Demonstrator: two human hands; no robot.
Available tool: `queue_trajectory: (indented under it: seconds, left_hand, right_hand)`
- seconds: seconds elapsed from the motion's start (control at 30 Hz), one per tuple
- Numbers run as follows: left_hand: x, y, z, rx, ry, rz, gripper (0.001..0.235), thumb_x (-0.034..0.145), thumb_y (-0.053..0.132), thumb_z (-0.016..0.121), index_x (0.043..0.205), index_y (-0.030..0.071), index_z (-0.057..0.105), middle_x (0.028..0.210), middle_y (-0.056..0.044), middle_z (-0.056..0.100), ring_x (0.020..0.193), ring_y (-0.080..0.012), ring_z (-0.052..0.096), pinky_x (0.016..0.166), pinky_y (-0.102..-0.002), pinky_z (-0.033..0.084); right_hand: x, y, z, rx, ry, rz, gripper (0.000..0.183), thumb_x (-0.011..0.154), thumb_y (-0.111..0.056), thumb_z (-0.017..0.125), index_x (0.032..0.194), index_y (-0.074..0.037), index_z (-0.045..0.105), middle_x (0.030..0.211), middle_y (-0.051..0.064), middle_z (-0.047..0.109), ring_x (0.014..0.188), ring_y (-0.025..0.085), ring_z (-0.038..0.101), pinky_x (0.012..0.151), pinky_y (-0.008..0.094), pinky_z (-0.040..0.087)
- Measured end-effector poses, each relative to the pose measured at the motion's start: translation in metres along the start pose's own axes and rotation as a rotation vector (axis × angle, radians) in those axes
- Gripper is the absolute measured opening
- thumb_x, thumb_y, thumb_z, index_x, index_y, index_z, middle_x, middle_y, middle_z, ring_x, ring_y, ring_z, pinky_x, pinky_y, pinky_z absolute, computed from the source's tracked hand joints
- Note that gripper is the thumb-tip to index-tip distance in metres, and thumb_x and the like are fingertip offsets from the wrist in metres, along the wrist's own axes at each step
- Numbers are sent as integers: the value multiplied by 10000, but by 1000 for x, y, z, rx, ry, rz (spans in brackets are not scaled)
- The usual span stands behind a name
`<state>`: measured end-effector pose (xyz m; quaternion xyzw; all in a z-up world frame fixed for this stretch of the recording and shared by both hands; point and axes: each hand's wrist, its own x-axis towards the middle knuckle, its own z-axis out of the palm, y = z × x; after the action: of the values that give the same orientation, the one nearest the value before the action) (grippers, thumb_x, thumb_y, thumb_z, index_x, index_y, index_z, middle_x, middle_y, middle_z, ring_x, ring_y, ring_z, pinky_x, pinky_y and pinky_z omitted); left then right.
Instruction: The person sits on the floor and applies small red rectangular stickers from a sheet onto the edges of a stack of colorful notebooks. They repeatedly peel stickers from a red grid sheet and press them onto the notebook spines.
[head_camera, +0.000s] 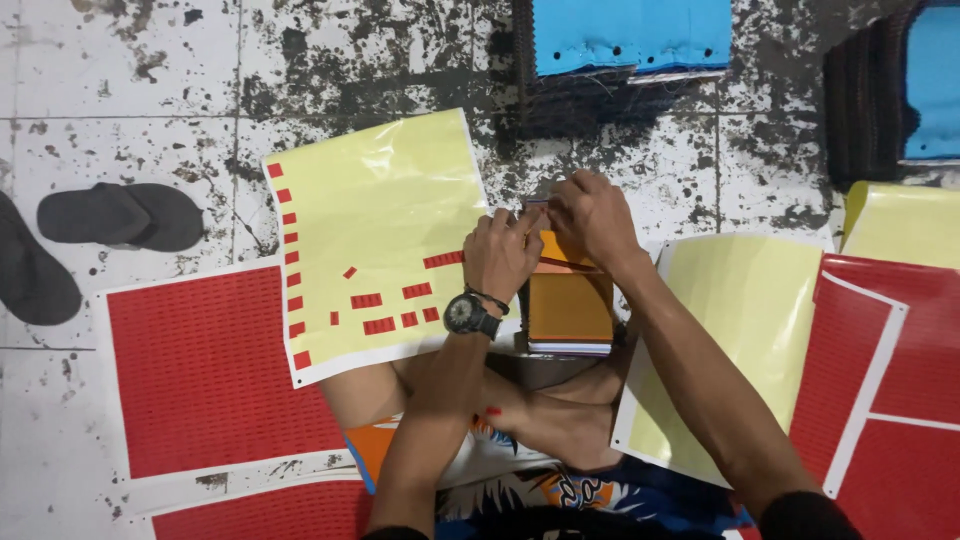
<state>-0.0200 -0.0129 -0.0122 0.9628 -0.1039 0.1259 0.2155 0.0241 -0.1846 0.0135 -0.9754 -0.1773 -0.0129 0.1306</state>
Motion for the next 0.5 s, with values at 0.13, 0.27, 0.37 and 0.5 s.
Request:
queue_trajectory:
  seconds: [0.13,0.27,0.37,0.5]
  left_hand:
    - [7,-7,6,-300,-48,-84,259,893,294,599,1092,200,735,874,-92,642,817,-368,688,669,-454,591]
    - [13,-9,1,-617,-41,-420,189,872,225,647,1036,177,730,890,-56,721,866,-324,735,767,-476,587]
    - [16,-15,-4,-676,-38,-581,157,860,282,662,997,240,726,888,18,761,885,-252,755,829,-438,579]
    - [21,-19,-6,-723,-18,-670,117,864,285,655,959,270,722,833,59,768,816,-186,760,818,-390,575]
  right_hand:
    - [-8,25,37,-46,152,-145,178,874,-183,821,1033,-107,799,890,89,693,837,279,696,694,402,584]
    - [-13,29,57,-157,453,-238,108,792,-316,845,815,-238,773,824,-41,733,845,183,705,777,359,561]
    - [-20,25,49,-149,498,-284,239,705,-276,876,915,-209,785,893,-5,733,901,210,681,821,390,547]
    - [-23,58,101,-81,442,-368,559,425,-261,856,965,-160,757,936,25,710,928,227,671,842,407,544]
